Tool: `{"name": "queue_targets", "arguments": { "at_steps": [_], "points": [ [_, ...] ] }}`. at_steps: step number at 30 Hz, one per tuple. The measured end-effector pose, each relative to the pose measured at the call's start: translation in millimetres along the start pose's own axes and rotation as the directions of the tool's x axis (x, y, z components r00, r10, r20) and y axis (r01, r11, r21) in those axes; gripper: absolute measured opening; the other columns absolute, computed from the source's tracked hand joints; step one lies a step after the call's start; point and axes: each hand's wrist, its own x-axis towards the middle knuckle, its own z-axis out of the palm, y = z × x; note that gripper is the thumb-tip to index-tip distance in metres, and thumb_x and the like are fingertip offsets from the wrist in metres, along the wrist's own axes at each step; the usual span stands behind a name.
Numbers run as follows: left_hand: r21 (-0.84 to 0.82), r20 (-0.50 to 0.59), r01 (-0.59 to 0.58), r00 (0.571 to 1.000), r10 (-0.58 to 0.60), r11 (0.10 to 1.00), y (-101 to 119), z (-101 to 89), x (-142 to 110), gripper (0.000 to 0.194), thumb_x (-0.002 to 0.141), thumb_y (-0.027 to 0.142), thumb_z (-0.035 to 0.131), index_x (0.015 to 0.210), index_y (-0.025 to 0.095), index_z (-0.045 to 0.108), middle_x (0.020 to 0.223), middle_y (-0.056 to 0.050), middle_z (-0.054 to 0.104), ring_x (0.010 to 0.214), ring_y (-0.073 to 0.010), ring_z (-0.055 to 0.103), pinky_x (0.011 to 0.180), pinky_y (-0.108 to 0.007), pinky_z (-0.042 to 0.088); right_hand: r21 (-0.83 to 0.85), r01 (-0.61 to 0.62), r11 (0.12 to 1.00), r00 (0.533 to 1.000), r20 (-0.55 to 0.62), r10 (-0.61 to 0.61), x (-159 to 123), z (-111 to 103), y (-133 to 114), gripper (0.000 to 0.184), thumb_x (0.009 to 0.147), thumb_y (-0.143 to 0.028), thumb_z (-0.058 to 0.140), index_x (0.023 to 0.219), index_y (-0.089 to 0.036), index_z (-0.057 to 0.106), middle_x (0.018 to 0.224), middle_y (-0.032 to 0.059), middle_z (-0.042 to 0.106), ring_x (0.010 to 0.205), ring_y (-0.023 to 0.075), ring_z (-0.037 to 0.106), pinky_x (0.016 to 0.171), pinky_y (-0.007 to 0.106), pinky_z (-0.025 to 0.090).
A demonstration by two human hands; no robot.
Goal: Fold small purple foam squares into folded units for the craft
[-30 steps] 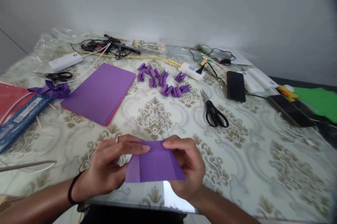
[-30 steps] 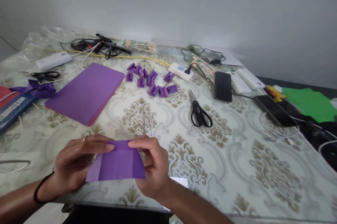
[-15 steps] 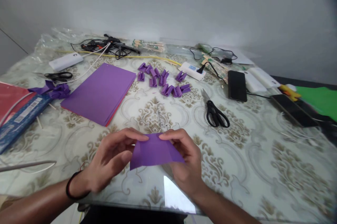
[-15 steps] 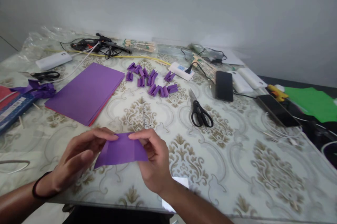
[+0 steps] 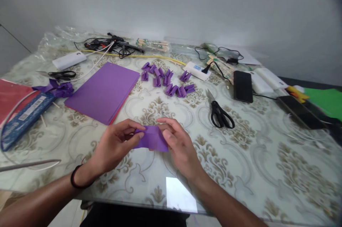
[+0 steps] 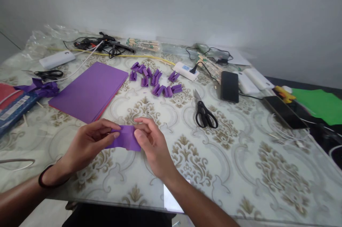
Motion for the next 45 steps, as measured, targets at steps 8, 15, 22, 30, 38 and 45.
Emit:
{"name": "queue_targets", "arguments": {
  "at_steps": [8,15,22,30,38,45],
  "points": [
    [-0.033,0.044,0.021,0.999,-0.019,0.999,-2,-1.3,3,0.013,0.092,0.021,0.075,0.105,0.019,0.076,0.092,-0.006,0.085,0.085,-0.0213,0.082,0.070,-0.028,0.065,-0.119,-0.139,0.983,0.989,0.037,0.145,5,1,-7,0.033,0.086,-0.050,0.086,0.093,-0.020,0.076,0.082,-0.0008,0.074,0.071,0.0152,0.072,0.067,0.032,0.072],
    [0.084,0.165,0.176,0.968,-0.188,0.981,-6,-10.7,7,0.018,0.096,0.033,0.076,0.102,0.017,0.076,0.080,-0.002,0.078,0.067,-0.0159,0.072,0.056,-0.023,0.051,-0.134,-0.113,0.984,0.993,0.008,0.115,8,-1,-7,0.032,0.082,-0.049,0.089,0.088,-0.020,0.076,0.076,-0.0017,0.074,0.065,0.0151,0.071,0.063,0.031,0.070],
    [0.153,0.175,0.160,0.967,-0.186,0.975,-5,-13.3,7,0.026,0.098,0.038,0.073,0.085,0.015,0.076,0.073,-0.001,0.072,0.064,-0.0147,0.065,0.057,-0.024,0.046,-0.222,-0.044,0.974,0.999,0.010,0.048,8,-2,-8,0.023,0.086,-0.042,0.085,0.089,-0.021,0.076,0.076,-0.0004,0.076,0.068,0.0181,0.074,0.064,0.031,0.065],
    [0.185,0.156,0.148,0.972,-0.178,0.972,-7,-13.4,7,0.034,0.100,0.045,0.069,0.083,0.016,0.074,0.073,0.000,0.068,0.067,-0.0153,0.062,0.060,-0.025,0.047,-0.249,-0.065,0.966,0.998,-0.014,0.063,8,-2,-9,0.026,0.085,-0.044,0.085,0.088,-0.021,0.075,0.075,-0.0002,0.075,0.068,0.0167,0.069,0.065,0.028,0.057],
    [0.210,0.164,0.112,0.975,-0.147,0.971,1,-11.2,5,0.035,0.100,0.044,0.066,0.079,0.017,0.072,0.069,0.002,0.063,0.063,-0.0129,0.053,0.057,-0.023,0.041,-0.279,-0.074,0.958,0.995,-0.083,0.052,6,0,-13,0.024,0.088,-0.044,0.080,0.084,-0.021,0.077,0.070,-0.0003,0.071,0.063,0.0144,0.062,0.061,0.026,0.050],
    [0.224,0.141,0.081,0.983,-0.115,0.971,8,-11.8,5,0.038,0.102,0.043,0.063,0.074,0.017,0.068,0.065,0.004,0.054,0.062,-0.0116,0.044,0.057,-0.023,0.035,-0.275,-0.031,0.961,0.998,-0.060,0.014,4,-1,-14,0.019,0.090,-0.041,0.079,0.092,-0.022,0.079,0.078,0.0009,0.075,0.069,0.0151,0.067,0.063,0.025,0.052]
  ]
}}
